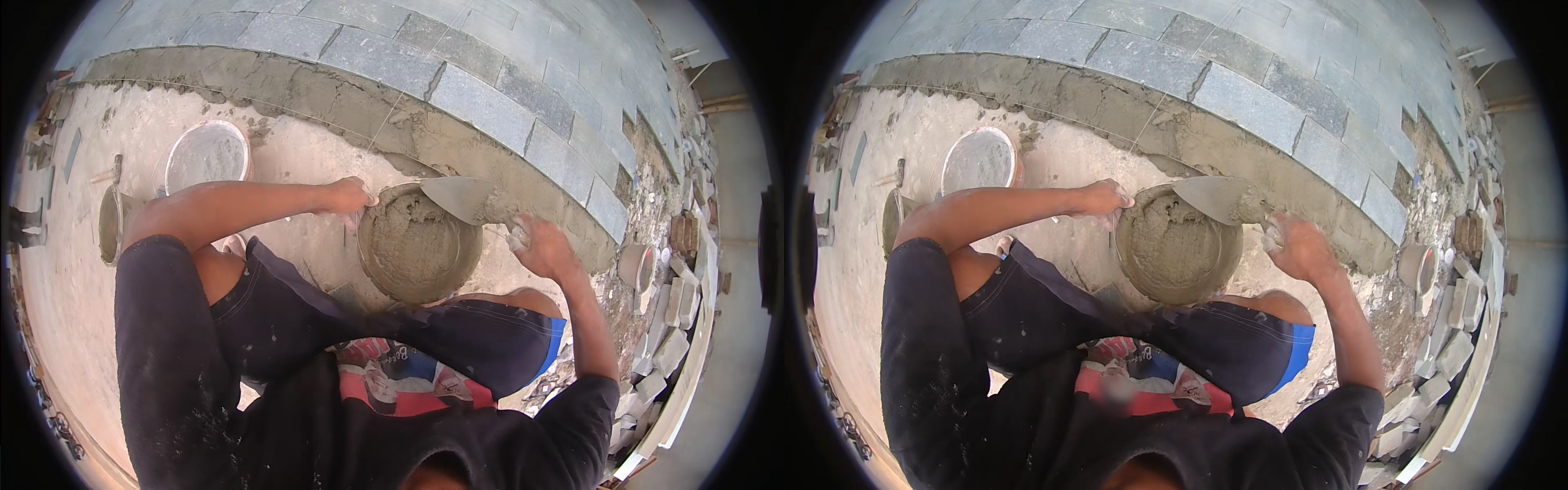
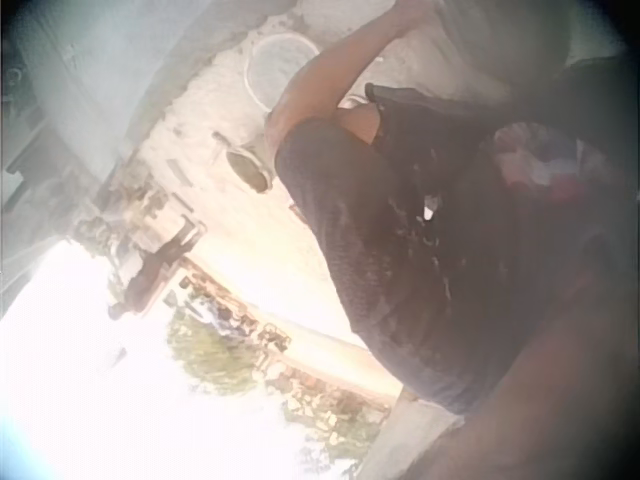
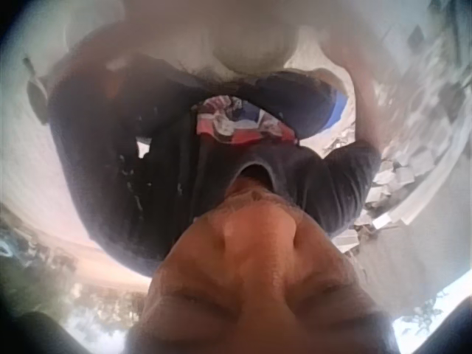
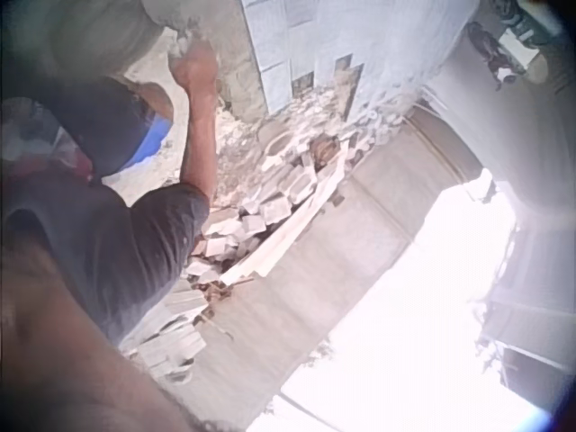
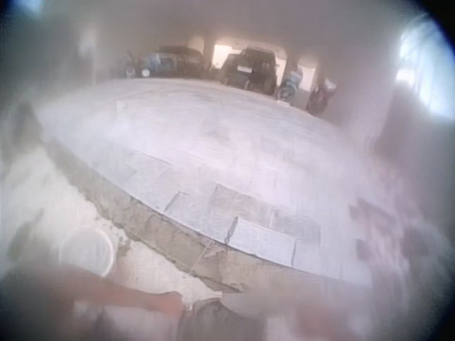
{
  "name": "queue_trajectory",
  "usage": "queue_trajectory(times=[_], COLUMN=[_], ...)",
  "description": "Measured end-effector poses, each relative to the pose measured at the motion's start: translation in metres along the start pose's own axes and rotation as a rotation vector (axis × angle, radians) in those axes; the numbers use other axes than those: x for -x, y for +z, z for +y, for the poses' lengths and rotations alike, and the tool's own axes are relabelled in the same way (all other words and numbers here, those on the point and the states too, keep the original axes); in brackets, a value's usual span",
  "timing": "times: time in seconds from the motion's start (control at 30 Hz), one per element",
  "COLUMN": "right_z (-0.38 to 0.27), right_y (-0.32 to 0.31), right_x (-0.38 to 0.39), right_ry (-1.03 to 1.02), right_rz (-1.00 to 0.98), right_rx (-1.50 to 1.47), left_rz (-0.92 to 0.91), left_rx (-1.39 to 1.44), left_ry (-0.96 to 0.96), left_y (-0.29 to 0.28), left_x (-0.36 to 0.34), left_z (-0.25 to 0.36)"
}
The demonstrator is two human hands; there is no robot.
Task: The person applies cement onto the ground and spreads it using a trowel to prepare for placing floor tiles.
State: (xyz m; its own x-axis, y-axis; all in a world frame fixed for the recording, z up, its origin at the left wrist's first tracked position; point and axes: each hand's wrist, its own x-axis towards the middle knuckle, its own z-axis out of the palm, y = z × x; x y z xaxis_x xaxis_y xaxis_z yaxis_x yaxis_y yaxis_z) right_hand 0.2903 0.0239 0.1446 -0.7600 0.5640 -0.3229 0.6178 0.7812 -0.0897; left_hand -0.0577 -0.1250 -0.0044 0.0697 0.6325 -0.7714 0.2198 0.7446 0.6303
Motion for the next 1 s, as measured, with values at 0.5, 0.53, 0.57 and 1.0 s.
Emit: queue_trajectory(times=[0.5,0.53,0.57,1.0], right_z=[-0.055,-0.05,-0.041,-0.062], right_y=[0.078,0.075,0.073,0.142], right_x=[-0.004,0.009,0.021,0.011], right_ry=[-0.323,-0.301,-0.273,0.213], right_rz=[0.026,-0.005,-0.036,-0.363], right_rx=[0.282,0.24,0.198,-0.787], left_rz=[0.085,0.075,0.062,0.083], left_rx=[0.006,0.005,-0.001,0.015], left_ry=[0.108,0.124,0.141,0.155], left_y=[0.029,0.03,0.031,0.047], left_x=[0.011,0.012,0.021,0.021], left_z=[0.005,0.008,0.019,0.039])
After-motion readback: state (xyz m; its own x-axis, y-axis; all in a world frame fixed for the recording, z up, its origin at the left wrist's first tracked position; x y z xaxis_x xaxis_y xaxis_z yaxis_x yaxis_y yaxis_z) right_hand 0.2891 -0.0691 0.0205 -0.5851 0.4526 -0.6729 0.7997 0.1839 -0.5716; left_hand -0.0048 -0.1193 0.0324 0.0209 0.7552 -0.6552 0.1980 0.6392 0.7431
